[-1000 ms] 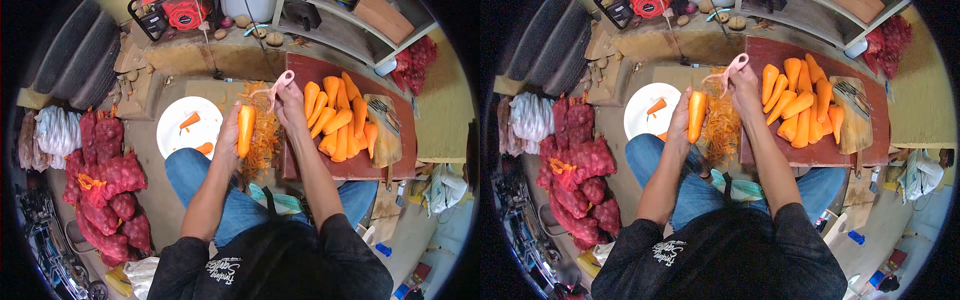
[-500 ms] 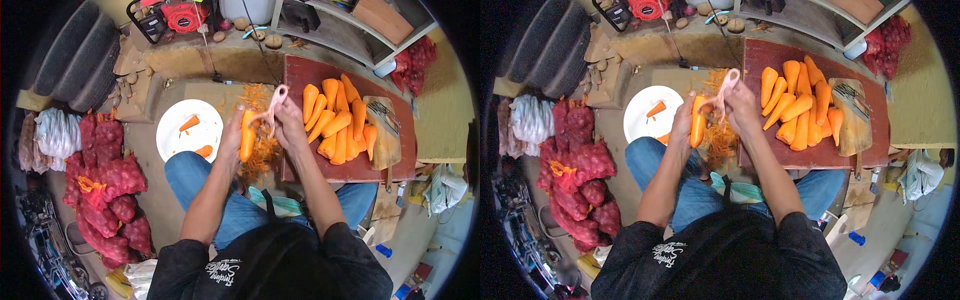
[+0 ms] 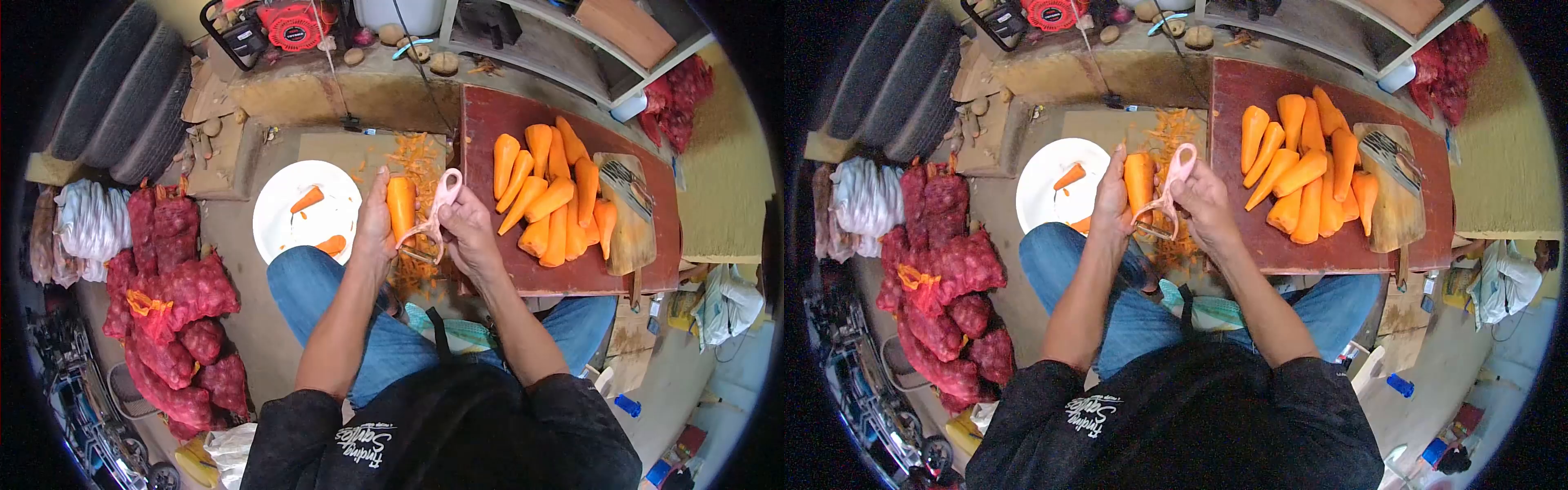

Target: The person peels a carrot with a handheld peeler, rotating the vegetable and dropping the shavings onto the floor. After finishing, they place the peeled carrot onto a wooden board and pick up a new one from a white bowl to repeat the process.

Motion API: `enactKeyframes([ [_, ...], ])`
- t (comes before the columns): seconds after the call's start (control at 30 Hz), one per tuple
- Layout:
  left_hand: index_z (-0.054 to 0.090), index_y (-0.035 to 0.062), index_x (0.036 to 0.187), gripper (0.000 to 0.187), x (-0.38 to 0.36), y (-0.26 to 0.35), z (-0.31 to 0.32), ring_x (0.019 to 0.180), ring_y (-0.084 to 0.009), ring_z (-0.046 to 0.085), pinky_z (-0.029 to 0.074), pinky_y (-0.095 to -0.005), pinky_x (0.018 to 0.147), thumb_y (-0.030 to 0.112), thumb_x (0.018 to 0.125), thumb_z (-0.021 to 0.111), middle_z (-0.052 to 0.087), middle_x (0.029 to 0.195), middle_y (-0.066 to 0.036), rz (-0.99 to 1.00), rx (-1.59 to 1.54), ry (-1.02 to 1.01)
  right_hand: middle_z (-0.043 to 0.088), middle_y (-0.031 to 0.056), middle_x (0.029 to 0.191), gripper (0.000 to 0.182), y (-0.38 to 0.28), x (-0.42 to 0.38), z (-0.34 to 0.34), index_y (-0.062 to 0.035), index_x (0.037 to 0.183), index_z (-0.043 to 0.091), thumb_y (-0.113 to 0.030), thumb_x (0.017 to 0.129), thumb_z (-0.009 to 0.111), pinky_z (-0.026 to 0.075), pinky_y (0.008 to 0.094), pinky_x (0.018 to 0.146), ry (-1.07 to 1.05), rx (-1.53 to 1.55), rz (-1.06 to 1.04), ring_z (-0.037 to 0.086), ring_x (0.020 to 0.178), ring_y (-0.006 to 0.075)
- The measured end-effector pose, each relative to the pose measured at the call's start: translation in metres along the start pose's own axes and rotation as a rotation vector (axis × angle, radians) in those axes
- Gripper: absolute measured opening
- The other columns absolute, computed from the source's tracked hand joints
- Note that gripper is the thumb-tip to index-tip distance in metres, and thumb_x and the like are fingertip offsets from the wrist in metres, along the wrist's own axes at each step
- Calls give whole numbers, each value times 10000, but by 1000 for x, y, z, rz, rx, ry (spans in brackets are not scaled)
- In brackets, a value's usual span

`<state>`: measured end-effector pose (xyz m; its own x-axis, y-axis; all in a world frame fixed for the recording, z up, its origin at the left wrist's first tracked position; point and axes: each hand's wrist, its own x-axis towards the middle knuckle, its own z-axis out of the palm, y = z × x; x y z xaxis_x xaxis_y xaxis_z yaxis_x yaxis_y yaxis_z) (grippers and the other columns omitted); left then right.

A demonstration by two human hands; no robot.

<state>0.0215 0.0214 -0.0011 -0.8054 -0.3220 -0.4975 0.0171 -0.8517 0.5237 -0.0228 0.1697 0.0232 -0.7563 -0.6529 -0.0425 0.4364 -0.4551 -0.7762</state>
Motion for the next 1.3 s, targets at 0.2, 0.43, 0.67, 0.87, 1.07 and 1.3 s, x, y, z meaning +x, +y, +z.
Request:
enactKeyframes([
  [0.2,613,16,1030,496,-6,5,-11,631,-201,655,561,-340,498,490,1008,467,658,812,-123,-85,29,-158,623,44,880,225,6,62,-19,-29,1126,527,-135,963,641,508,267,661,-30,-8,-60,609,738,126],
  [0.43,595,31,1034,496,-3,6,-6,598,-195,649,554,-301,449,507,1006,459,655,801,-96,-71,16,-98,607,38,871,157,-21,89,-30,-45,1103,518,-115,986,596,504,268,609,41,38,-125,585,673,126],
  [0.67,593,38,1030,461,-1,1,-1,595,-198,649,554,-303,471,487,1010,491,636,776,-82,58,75,-9,629,40,1048,409,5,0,-13,-14,1255,518,-171,926,705,518,261,781,-53,8,19,623,912,119],
  [0.87,591,71,992,365,-9,0,-1,600,-176,622,560,-299,527,428,1016,518,618,772,-60,-69,11,-47,610,41,930,268,5,78,-39,-47,1168,501,-165,973,643,536,269,701,19,-32,-138,626,776,139],
  [1.07,592,53,1048,398,6,0,-12,682,-193,645,578,-322,608,442,1017,515,639,814,-72,-42,-156,-74,608,49,917,285,-19,71,-30,-44,1141,493,-161,952,670,549,297,677,19,68,-108,632,759,156],
  [1.3,605,51,1056,483,-18,6,22,607,-185,633,558,-310,516,515,1012,481,642,777,-78,-69,-6,-6,642,41,972,386,-3,11,-14,-11,1194,538,-208,917,721,538,261,743,-108,30,68,643,848,126],
])
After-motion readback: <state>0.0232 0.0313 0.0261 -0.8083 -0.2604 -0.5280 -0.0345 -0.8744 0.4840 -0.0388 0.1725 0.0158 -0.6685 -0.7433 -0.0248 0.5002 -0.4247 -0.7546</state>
